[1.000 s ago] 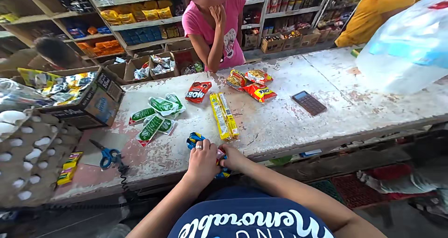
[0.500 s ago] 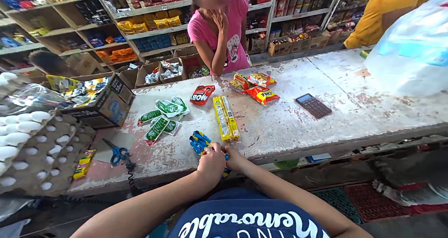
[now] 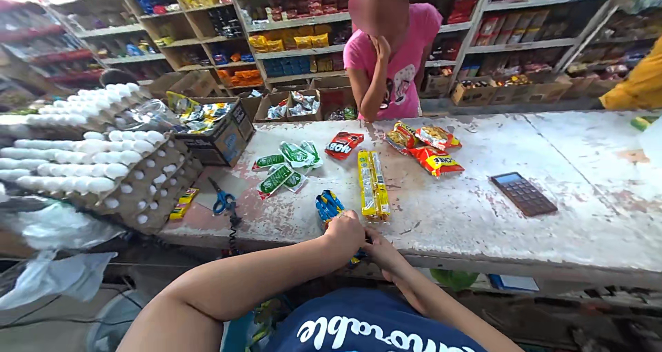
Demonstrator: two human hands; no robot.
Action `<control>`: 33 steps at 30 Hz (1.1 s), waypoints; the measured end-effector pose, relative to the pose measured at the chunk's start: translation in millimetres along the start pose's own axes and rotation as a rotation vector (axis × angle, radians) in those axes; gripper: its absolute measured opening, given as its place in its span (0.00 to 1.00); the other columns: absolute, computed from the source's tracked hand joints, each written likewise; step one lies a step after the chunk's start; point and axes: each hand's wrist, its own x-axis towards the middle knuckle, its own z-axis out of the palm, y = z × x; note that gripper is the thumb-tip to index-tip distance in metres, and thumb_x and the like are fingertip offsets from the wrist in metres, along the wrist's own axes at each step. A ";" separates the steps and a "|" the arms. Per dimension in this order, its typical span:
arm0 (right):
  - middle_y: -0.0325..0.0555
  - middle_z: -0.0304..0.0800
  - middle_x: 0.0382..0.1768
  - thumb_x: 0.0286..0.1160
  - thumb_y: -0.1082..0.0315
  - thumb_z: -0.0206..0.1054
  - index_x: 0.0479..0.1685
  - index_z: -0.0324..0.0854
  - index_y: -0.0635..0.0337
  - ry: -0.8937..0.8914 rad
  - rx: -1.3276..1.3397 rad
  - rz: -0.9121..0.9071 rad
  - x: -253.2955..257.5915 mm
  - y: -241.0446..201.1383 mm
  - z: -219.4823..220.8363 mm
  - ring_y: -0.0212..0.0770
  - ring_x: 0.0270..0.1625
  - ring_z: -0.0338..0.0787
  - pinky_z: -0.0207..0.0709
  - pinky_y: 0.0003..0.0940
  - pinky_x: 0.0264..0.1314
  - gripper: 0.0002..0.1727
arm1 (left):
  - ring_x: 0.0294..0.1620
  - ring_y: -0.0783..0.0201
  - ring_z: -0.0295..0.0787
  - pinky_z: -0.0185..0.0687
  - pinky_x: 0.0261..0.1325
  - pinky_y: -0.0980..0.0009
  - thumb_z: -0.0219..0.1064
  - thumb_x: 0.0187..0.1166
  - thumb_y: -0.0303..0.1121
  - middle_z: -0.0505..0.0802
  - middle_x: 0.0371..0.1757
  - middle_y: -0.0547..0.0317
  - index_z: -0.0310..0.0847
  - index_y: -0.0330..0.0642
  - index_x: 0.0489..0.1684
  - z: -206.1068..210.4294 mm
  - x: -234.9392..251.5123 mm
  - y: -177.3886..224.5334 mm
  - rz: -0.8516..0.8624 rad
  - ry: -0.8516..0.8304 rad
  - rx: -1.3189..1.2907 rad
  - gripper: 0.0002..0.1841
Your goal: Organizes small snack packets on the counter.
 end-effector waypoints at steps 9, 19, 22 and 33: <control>0.62 0.80 0.73 0.84 0.63 0.62 0.76 0.74 0.66 0.068 -0.551 -0.121 16.8 -11.0 15.0 0.52 0.79 0.77 0.67 0.51 0.83 0.26 | 0.68 0.26 0.80 0.82 0.58 0.37 0.48 0.85 0.16 0.79 0.65 0.20 0.62 0.22 0.77 9.7 5.4 -1.8 0.028 0.036 -0.012 0.21; 0.58 0.80 0.69 0.76 0.64 0.72 0.78 0.68 0.68 0.008 -0.125 -0.171 37.7 -13.0 22.9 0.39 0.62 0.87 0.82 0.36 0.65 0.32 | 0.60 0.32 0.87 0.84 0.54 0.40 0.50 0.84 0.16 0.85 0.60 0.27 0.74 0.21 0.64 5.1 -7.7 -58.2 0.139 0.238 -0.011 0.15; 0.60 0.80 0.69 0.80 0.60 0.69 0.73 0.75 0.69 0.028 -0.234 -0.205 51.9 -14.5 36.8 0.43 0.66 0.84 0.78 0.39 0.70 0.27 | 0.59 0.32 0.86 0.83 0.52 0.40 0.50 0.83 0.14 0.86 0.58 0.28 0.77 0.20 0.57 2.9 -7.6 -66.8 0.141 0.179 0.080 0.13; 0.67 0.78 0.71 0.80 0.61 0.65 0.73 0.72 0.71 -0.017 -0.814 -0.200 100.6 -35.4 56.8 0.60 0.73 0.82 0.75 0.55 0.75 0.27 | 0.51 0.34 0.91 0.86 0.47 0.43 0.49 0.84 0.17 0.90 0.50 0.31 0.80 0.22 0.54 35.9 2.8 -98.8 0.212 0.375 0.114 0.13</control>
